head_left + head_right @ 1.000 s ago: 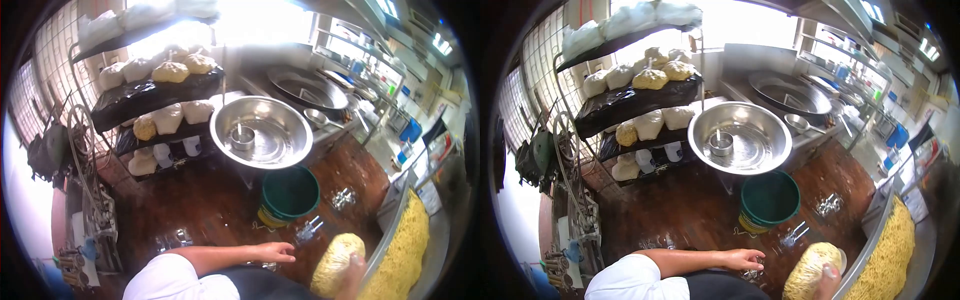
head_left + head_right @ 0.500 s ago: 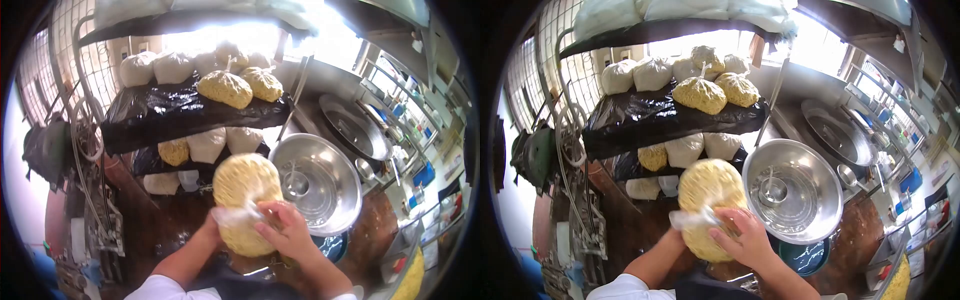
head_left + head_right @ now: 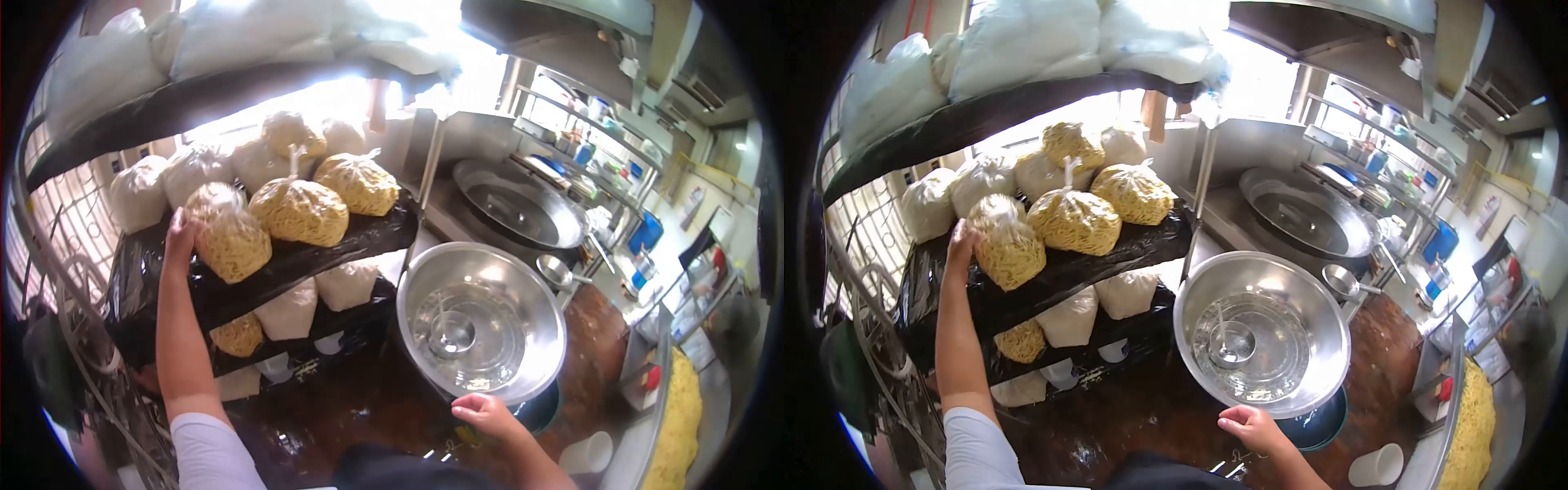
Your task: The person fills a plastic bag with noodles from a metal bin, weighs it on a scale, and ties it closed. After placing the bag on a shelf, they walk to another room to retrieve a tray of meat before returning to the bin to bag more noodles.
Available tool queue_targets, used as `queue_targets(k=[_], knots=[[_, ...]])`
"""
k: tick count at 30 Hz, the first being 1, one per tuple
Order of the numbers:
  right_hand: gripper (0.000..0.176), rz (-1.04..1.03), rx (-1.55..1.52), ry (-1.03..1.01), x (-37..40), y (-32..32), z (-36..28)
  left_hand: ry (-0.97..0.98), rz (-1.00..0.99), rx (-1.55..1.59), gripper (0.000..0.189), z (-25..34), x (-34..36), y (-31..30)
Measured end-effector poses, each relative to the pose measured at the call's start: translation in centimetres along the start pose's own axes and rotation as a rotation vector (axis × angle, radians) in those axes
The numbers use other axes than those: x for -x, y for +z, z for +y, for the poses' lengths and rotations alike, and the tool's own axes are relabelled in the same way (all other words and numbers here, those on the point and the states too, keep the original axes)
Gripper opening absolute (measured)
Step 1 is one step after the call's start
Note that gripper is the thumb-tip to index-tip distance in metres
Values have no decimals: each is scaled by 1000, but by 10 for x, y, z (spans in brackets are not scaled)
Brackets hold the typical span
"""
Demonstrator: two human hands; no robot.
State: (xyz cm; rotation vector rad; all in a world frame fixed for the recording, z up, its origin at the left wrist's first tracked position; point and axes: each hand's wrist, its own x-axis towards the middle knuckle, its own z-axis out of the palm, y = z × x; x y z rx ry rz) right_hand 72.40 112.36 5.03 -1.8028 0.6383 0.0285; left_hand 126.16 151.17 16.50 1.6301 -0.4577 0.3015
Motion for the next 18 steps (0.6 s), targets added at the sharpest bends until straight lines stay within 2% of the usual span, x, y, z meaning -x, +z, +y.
queue_targets(k=[1,3,4,5,6,7,8,9,10,11,12,13,14,15,17,18], knots=[[32,12,3,70,0,-1,6,-51,-40,-43,33,-42,-22,-1],[33,14,-54,116,0,1,13,-73,43,-166,30,-42,-23,3],[34,-9,-106,164,1,2,18,-209,-46,1,30,-71,-36,-10],[37,-2,-42,145,-2,3,23,-128,93,-24,30,-51,-16,9],[37,16,-62,158,-7,5,29,-164,7,-128,31,-68,-21,-5],[38,-20,24,124,-12,5,33,-10,51,-292,30,-113,-40,-24],[39,-46,106,96,-11,4,30,182,157,-382,34,-87,-15,-7],[39,-49,197,40,-9,1,25,657,301,-984,44,-155,-39,-31],[40,-43,289,-7,-7,-1,15,395,408,-688,51,-86,2,6],[39,-37,331,-61,-8,-2,20,467,420,-765,49,-40,35,33],[38,-32,379,-106,-8,-5,27,528,419,-356,46,-10,69,71],[37,-27,376,-97,-3,-8,25,574,389,-288,46,6,98,104],[36,-27,379,-88,3,-12,24,553,315,-129,46,17,129,142],[35,-10,378,-53,9,-17,28,504,168,-220,45,34,159,172],[34,8,382,-17,21,-27,41,420,-72,179,40,30,216,252],[34,28,377,-8,29,-34,50,385,-204,51,33,38,251,281]])
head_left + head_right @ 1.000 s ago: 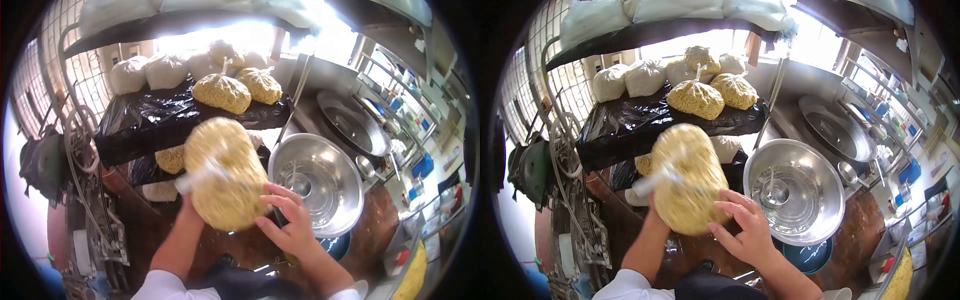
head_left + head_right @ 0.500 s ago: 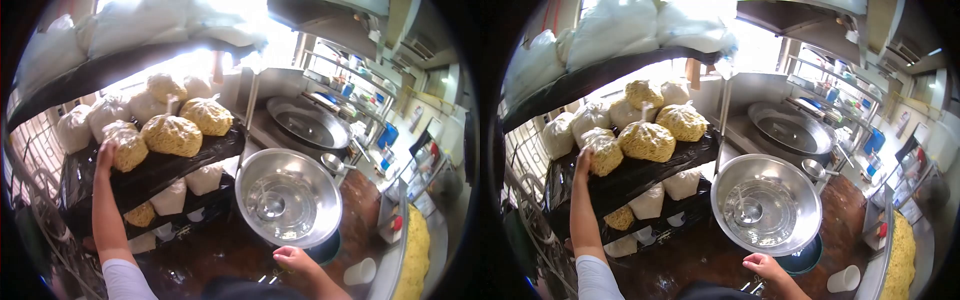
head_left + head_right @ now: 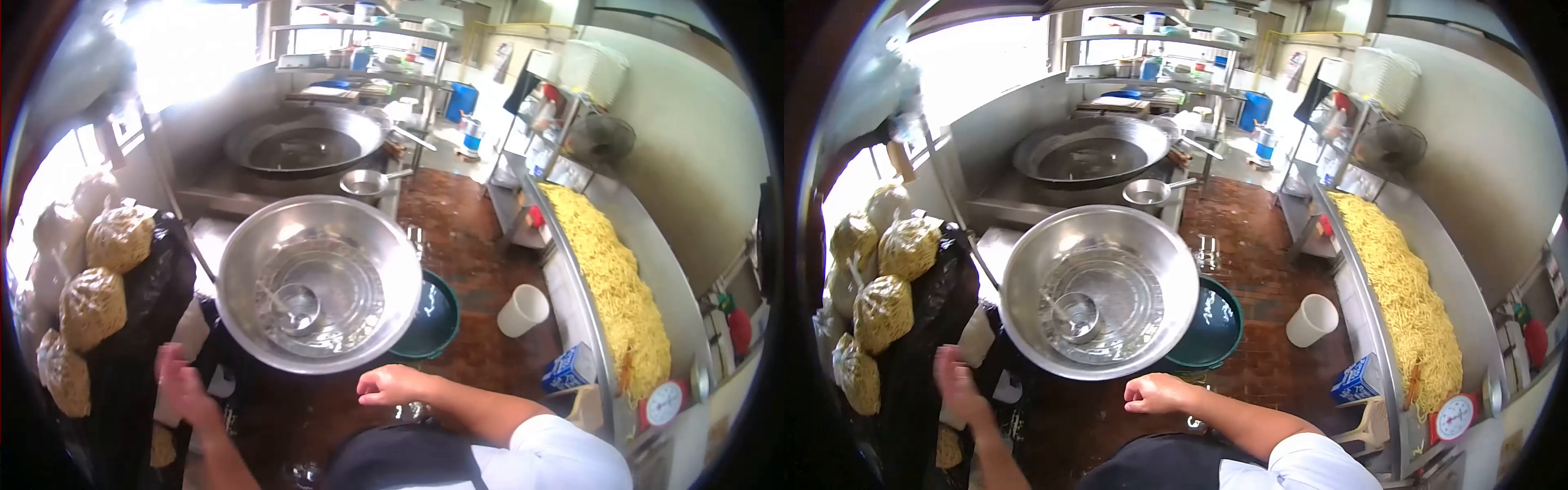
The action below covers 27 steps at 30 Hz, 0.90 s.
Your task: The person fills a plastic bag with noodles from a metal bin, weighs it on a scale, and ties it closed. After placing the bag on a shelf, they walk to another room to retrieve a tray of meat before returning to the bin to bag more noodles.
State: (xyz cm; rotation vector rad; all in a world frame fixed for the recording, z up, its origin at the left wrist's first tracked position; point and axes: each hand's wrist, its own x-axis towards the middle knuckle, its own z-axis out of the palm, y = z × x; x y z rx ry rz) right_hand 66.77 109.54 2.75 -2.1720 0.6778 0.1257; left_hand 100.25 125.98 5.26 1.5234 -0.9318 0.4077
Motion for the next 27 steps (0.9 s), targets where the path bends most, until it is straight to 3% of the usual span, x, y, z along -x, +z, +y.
queue_targets(k=[1,2,3,4,5,7,8,10,12,13,14,17,22,25,27], knots=[[34,2,3,23,8,-4,12,-85,-229,244,25,23,19,32],[34,4,6,41,16,-7,24,23,-293,207,19,42,45,67],[34,26,-1,59,27,-13,34,-14,-422,312,15,48,80,101],[34,43,-15,71,37,-16,49,-203,-599,468,16,74,111,126],[36,39,-35,91,50,-22,63,-261,-1021,296,24,93,127,138],[41,49,-95,129,78,-35,100,-178,-1276,311,35,116,171,183],[42,57,-124,154,93,-41,123,-196,-1509,169,43,135,176,200],[42,137,-178,197,130,-51,169,-77,-1761,9,50,138,209,243],[40,199,-241,232,173,-71,211,233,-2018,-213,58,119,249,286],[39,250,-303,261,197,-78,231,231,-2100,-345,60,142,247,304],[38,319,-333,250,214,-74,272,278,-2136,-361,60,157,254,326],[33,423,-448,359,279,-102,322,28,-2046,-203,59,212,274,389],[29,466,-624,390,324,-159,376,164,-2049,-170,60,311,280,497],[30,547,-778,347,321,-186,403,231,-2040,-115,59,318,290,551],[31,493,-724,336,314,-207,424,257,-2049,-154,59,325,287,587]])
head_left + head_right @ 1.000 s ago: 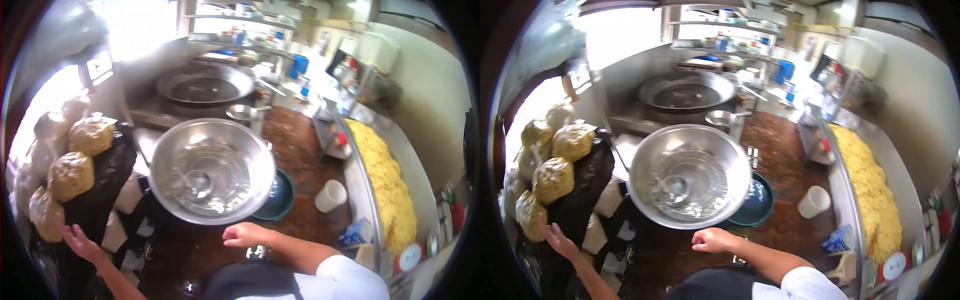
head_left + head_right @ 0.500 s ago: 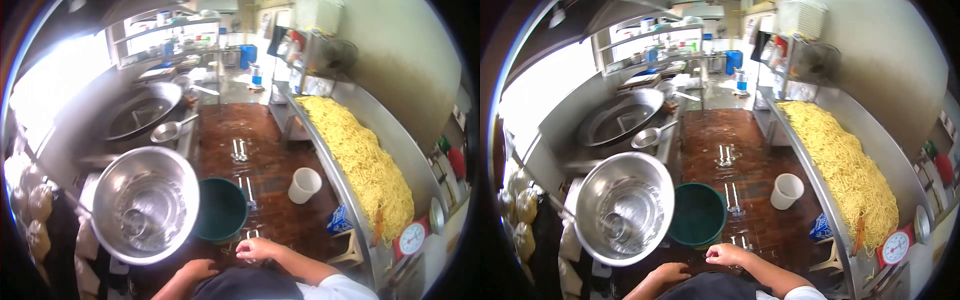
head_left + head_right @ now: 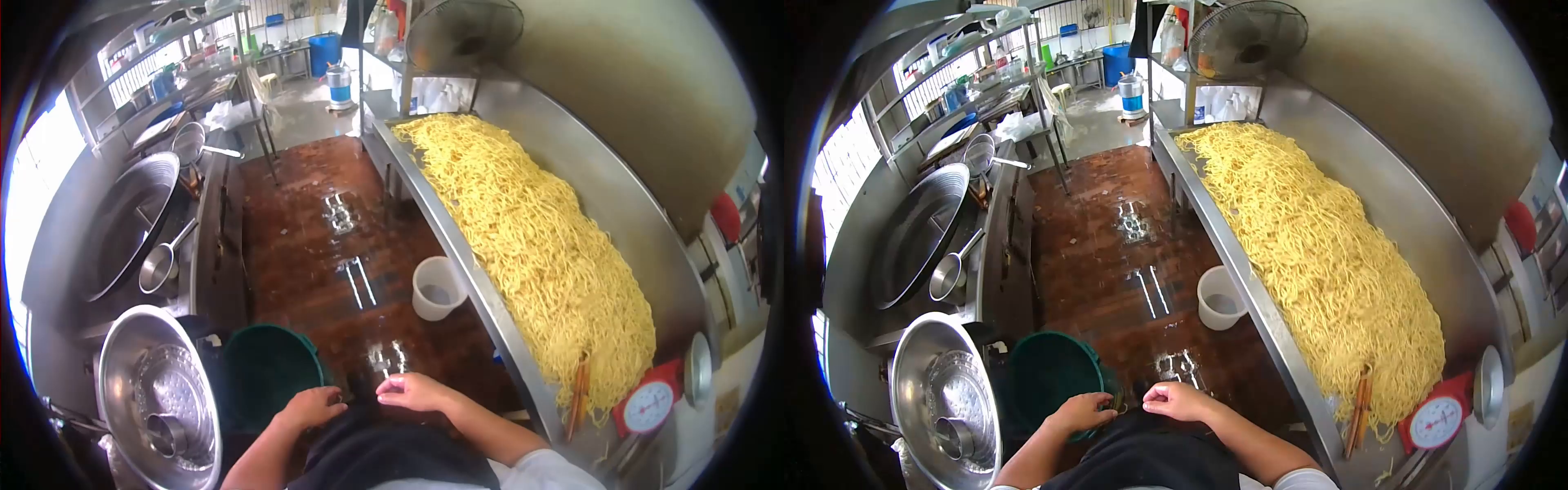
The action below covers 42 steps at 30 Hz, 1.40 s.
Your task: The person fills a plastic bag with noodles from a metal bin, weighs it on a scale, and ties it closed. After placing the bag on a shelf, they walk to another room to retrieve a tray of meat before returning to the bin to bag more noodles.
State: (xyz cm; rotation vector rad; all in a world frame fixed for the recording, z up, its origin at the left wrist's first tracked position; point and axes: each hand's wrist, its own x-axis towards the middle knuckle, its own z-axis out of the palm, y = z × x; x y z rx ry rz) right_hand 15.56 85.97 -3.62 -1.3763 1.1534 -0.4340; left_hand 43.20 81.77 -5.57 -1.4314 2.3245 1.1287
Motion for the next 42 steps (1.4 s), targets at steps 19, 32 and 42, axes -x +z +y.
queue_targets(k=[19,32,42], knots=[[29,151,131,197,-305,-305,-48,493,386,111,47,15,-346,-340],[30,-66,367,39,-662,-488,-94,85,408,122,48,-107,-505,-585],[35,-207,448,-193,-880,-549,-301,-38,1213,817,27,-287,-589,-816]])
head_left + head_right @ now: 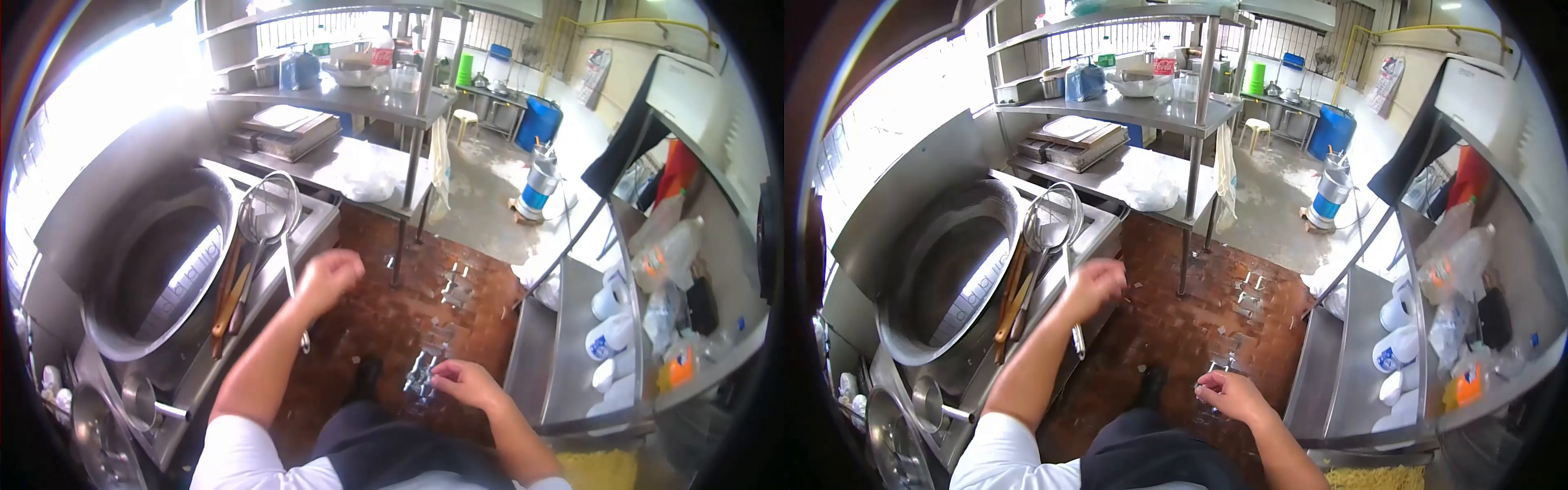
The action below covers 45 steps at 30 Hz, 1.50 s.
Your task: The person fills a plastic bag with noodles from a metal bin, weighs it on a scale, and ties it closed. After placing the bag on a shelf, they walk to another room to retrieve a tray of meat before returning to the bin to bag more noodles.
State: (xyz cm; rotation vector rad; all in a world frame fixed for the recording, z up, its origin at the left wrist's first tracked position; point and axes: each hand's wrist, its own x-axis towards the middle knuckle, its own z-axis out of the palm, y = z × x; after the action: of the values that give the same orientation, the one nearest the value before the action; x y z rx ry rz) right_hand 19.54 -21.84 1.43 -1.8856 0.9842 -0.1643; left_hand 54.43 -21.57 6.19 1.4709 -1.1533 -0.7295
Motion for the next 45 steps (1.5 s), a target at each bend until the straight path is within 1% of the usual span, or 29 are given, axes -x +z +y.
queue_targets(k=[1,3,5,6,8,9,11,13,14,16,18,20,21,23,25,26,29,30,31,32,33,35,36,37,39,41,43,44,45], knots=[[35,-1,-37,22,-20,-7,1,-104,24,155,25,-4,-48,-11],[33,-14,-67,48,-50,-10,37,-205,142,289,38,-11,-135,-29],[33,-4,-51,69,-71,-23,73,-288,171,529,42,-47,-232,-51],[31,-10,-125,272,-82,-26,105,-326,210,598,42,-73,-282,-59],[30,140,-82,441,-89,-36,172,-419,322,692,44,-134,-381,-70],[29,183,-56,610,-87,-44,195,-474,373,653,44,-151,-417,-71],[24,254,-163,583,-55,-47,254,-592,447,674,44,-201,-485,-69],[21,331,-483,987,-36,-42,271,-666,476,686,43,-239,-540,-60],[25,370,-647,1183,-37,-42,268,-698,522,627,36,-249,-562,-52],[20,445,-764,1232,-43,-52,245,-710,518,495,35,-265,-599,-45],[16,521,-867,1276,-52,-58,235,-723,520,370,34,-290,-619,-38],[15,349,-901,1194,-69,-60,236,-534,512,-209,42,-306,-625,-36],[15,354,-892,1199,-81,-64,238,-422,496,-490,46,-309,-628,-33],[22,350,-783,1126,-101,-58,238,-425,411,-555,45,-297,-628,-29],[27,296,-474,1102,-167,-101,140,-623,315,-704,44,-277,-627,-21],[30,271,-316,1097,-204,-123,85,-586,359,-766,36,-302,-632,-20],[31,373,-380,1044,-218,-127,93,-574,268,-781,31,-323,-644,-34],[31,374,-381,1046,-214,-123,116,-543,361,-745,34,-316,-644,-34],[27,409,-436,1012,-197,-110,162,-547,357,-747,34,-314,-647,-36],[24,442,-491,977,-186,-103,186,-455,402,-676,35,-313,-653,-41],[24,438,-492,980,-187,-105,176,-361,446,-604,36,-309,-661,-47],[36,306,-442,1093,-189,-112,145,-328,645,-321,36,-299,-679,-60],[36,304,-443,1092,-192,-116,136,-178,712,-73,31,-378,-715,-81],[37,288,-414,1110,-196,-119,127,-176,713,-76,31,-368,-713,-85],[40,257,-358,1142,-203,-123,114,-68,773,416,25,-321,-702,-101],[43,233,-306,1176,-206,-120,109,-100,734,541,21,-292,-690,-114],[31,186,-101,877,-186,-104,200,-203,802,861,24,-256,-673,-115],[25,179,8,731,-174,-95,248,-186,604,1084,26,-240,-661,-116],[25,180,7,730,-185,-97,231,-185,603,1082,26,-222,-644,-119]])
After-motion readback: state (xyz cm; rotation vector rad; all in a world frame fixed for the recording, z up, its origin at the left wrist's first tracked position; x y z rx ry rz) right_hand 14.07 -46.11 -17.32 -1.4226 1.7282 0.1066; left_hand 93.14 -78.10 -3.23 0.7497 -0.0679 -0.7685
